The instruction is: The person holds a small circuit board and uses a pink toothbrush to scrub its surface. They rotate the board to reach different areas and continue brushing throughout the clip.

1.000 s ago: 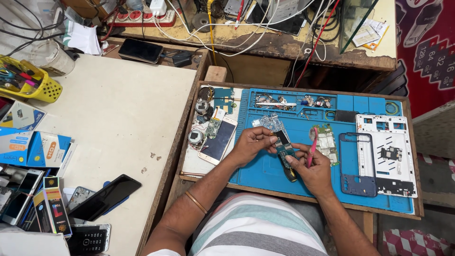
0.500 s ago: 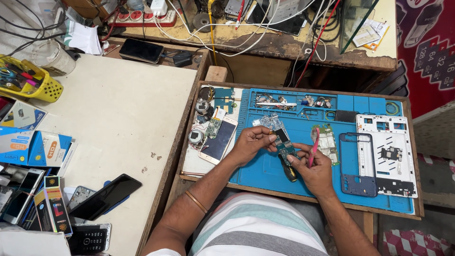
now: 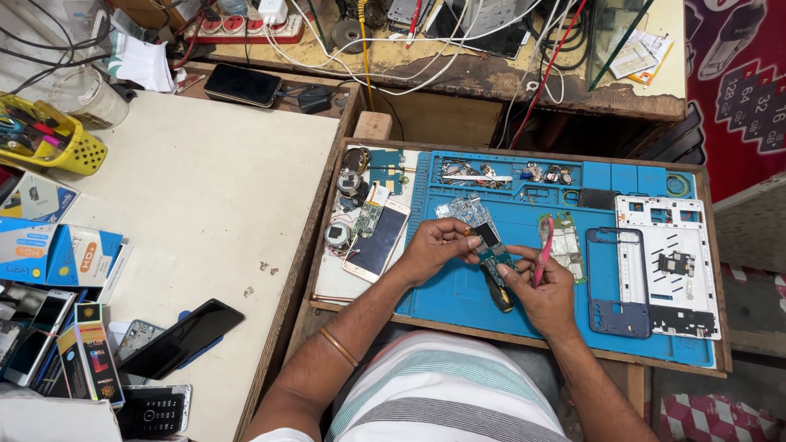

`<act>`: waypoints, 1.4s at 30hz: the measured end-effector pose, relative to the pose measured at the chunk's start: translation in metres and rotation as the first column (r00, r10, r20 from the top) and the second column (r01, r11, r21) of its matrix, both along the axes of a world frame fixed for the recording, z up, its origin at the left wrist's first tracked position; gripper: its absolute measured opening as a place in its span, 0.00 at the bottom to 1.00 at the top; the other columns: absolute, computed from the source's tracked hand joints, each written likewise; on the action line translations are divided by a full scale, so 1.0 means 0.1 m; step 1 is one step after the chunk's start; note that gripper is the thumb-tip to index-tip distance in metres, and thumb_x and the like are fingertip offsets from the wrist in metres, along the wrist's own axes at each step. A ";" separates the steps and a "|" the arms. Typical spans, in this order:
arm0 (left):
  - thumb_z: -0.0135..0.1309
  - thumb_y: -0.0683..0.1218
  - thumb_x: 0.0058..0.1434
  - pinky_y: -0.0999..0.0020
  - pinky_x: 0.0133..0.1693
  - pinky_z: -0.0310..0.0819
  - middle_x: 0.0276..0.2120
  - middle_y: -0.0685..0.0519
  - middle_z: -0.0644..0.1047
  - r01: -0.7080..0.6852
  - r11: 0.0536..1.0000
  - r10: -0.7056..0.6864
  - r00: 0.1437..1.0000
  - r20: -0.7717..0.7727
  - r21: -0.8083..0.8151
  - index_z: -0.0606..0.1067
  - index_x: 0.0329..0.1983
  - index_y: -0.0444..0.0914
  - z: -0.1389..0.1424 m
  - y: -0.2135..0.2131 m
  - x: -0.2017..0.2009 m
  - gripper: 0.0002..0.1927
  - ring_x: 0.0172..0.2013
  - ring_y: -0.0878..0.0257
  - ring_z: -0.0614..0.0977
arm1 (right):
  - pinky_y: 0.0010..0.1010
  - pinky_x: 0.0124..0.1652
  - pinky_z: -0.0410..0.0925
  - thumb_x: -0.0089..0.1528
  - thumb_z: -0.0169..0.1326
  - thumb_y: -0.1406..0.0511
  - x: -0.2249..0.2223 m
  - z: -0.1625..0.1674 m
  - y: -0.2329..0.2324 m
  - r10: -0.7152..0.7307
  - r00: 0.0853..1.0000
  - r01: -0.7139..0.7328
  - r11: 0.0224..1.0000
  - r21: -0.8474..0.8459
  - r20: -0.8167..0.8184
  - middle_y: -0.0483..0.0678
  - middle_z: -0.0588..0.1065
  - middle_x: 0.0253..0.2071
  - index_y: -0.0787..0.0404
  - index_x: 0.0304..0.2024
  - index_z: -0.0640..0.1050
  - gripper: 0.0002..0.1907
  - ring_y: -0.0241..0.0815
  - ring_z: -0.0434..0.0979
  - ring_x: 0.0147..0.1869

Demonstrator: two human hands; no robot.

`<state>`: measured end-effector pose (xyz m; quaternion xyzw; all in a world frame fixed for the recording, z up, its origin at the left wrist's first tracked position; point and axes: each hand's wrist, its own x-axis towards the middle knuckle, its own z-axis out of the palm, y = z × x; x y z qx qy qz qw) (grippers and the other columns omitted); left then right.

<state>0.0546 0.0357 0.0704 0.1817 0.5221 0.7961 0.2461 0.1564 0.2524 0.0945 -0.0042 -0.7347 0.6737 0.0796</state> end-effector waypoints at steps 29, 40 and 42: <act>0.57 0.43 0.70 0.69 0.40 0.83 0.36 0.46 0.82 -0.026 1.000 0.026 1.000 0.000 0.018 0.77 0.45 0.33 -0.04 -0.02 0.02 0.08 0.37 0.61 0.86 | 0.16 0.24 0.58 0.59 0.65 0.69 0.05 0.00 0.00 -0.026 0.999 0.027 0.999 0.029 -0.018 0.37 0.70 0.22 0.69 0.54 0.79 0.21 0.22 0.64 0.24; 0.56 0.44 0.70 0.69 0.40 0.83 0.36 0.46 0.82 -0.016 1.000 0.016 1.000 -0.021 0.000 0.76 0.45 0.33 -0.05 -0.01 0.05 0.08 0.37 0.61 0.86 | 0.16 0.23 0.56 0.59 0.64 0.69 0.07 -0.02 0.03 -0.025 1.000 0.025 0.999 0.041 -0.008 0.37 0.69 0.21 0.69 0.53 0.79 0.20 0.21 0.63 0.23; 0.56 0.44 0.70 0.70 0.40 0.83 0.36 0.47 0.82 -0.015 1.000 0.015 0.999 -0.030 0.004 0.76 0.45 0.33 -0.04 -0.01 0.05 0.08 0.37 0.62 0.86 | 0.16 0.23 0.56 0.59 0.64 0.69 0.07 -0.03 0.03 -0.022 1.000 0.022 0.999 0.032 -0.012 0.37 0.70 0.20 0.69 0.53 0.79 0.20 0.21 0.63 0.23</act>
